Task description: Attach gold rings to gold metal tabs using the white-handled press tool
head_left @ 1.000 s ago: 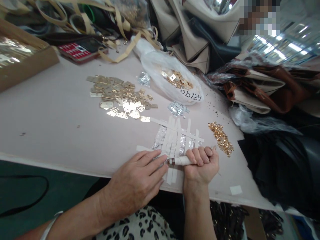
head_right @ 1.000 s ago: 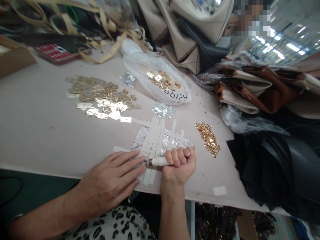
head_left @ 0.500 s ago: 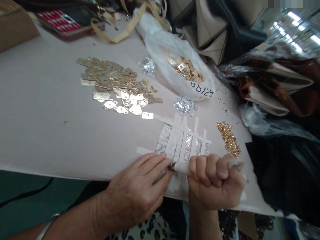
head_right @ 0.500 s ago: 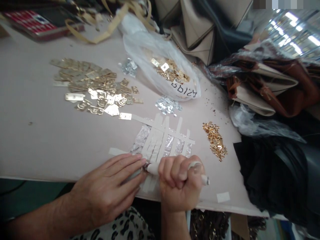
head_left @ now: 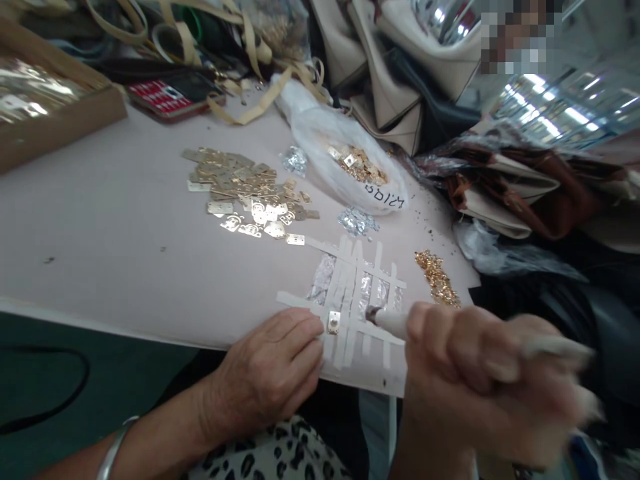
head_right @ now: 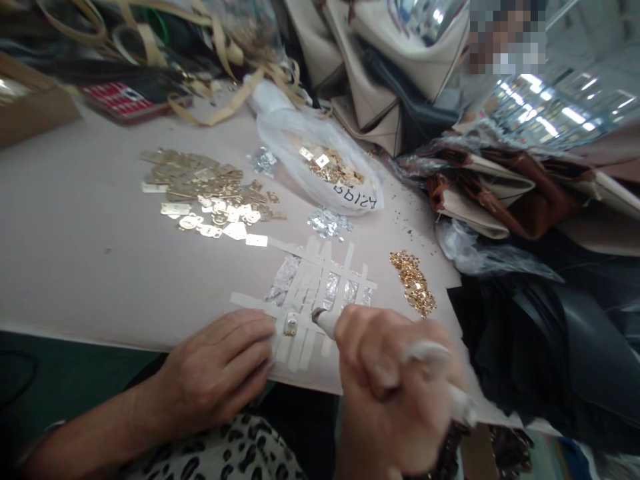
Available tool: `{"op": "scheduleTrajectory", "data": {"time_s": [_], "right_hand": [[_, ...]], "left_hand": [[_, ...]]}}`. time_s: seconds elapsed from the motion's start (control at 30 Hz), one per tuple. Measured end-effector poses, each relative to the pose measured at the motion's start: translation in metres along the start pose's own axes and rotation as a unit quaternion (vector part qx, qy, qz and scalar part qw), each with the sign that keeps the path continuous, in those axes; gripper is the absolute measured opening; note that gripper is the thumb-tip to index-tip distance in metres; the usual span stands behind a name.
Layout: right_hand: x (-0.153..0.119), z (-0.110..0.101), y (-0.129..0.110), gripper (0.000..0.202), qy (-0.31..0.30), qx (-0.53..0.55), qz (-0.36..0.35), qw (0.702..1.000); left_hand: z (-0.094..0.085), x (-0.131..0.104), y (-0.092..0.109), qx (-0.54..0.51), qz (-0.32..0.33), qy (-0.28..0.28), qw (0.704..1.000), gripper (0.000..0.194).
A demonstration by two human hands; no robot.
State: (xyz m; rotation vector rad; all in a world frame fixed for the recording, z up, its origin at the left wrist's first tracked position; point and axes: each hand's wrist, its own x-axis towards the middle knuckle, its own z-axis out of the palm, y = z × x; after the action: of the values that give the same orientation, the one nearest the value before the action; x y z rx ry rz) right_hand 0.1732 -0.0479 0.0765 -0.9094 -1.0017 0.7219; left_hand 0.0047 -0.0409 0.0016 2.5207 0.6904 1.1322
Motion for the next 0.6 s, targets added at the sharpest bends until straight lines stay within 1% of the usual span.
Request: {"op": "scheduleTrajectory", "data": {"time_s": [0.13, 0.2, 0.23, 0.27, 0.3, 0.33, 0.37, 0.43, 0.5, 0.53, 0.57, 0.6], "right_hand": [[-0.007, 0.011, 0.017, 0.039, -0.009, -0.005, 0.035, 0.999], [-0.005, 0.011, 0.019, 0.04, -0.021, -0.021, 0.058, 0.998], [-0.003, 0.009, 0.016, 0.041, -0.031, -0.052, 0.072, 0.996], [0.001, 0.005, 0.012, 0.042, -0.044, -0.106, 0.087, 0.99], [0.004, 0.0, 0.007, 0.041, -0.064, -0.179, 0.103, 0.976], [0.006, -0.006, 0.001, 0.037, -0.092, -0.262, 0.122, 0.953], [0.007, -0.011, -0.003, 0.029, -0.127, -0.341, 0.135, 0.922], [0.006, -0.02, -0.008, 0.006, -0.213, -0.462, 0.144, 0.849], [0.0, -0.026, -0.007, 0.024, -0.292, -0.524, 0.145, 0.787], [-0.003, -0.027, -0.005, 0.027, -0.315, -0.54, 0.148, 0.766], [-0.006, -0.027, -0.004, 0.025, -0.325, -0.549, 0.159, 0.754], [-0.007, -0.027, -0.002, 0.021, -0.328, -0.55, 0.178, 0.747]], "left_hand": [[0.0, 0.003, 0.0, -0.007, 0.007, -0.002, 1.0, 0.011], [-0.001, 0.004, 0.0, -0.004, 0.006, -0.011, 1.0, 0.013], [-0.001, 0.004, 0.0, -0.001, 0.008, -0.014, 1.0, 0.014], [-0.001, 0.003, 0.0, 0.002, 0.01, -0.015, 1.0, 0.014], [-0.002, 0.003, 0.0, 0.004, 0.013, -0.013, 1.0, 0.014], [-0.002, 0.002, -0.001, 0.006, 0.017, -0.012, 1.0, 0.015], [-0.002, 0.001, -0.001, 0.007, 0.02, -0.009, 1.0, 0.015], [-0.001, -0.001, -0.002, 0.01, 0.022, -0.003, 1.0, 0.015], [0.0, -0.003, -0.002, 0.009, 0.023, 0.004, 1.0, 0.016], [0.0, -0.003, -0.001, 0.005, 0.022, 0.006, 1.0, 0.015], [0.0, -0.004, 0.0, -0.003, 0.019, 0.007, 1.0, 0.015], [0.0, -0.005, 0.0, -0.016, 0.01, 0.007, 1.0, 0.015]]}}
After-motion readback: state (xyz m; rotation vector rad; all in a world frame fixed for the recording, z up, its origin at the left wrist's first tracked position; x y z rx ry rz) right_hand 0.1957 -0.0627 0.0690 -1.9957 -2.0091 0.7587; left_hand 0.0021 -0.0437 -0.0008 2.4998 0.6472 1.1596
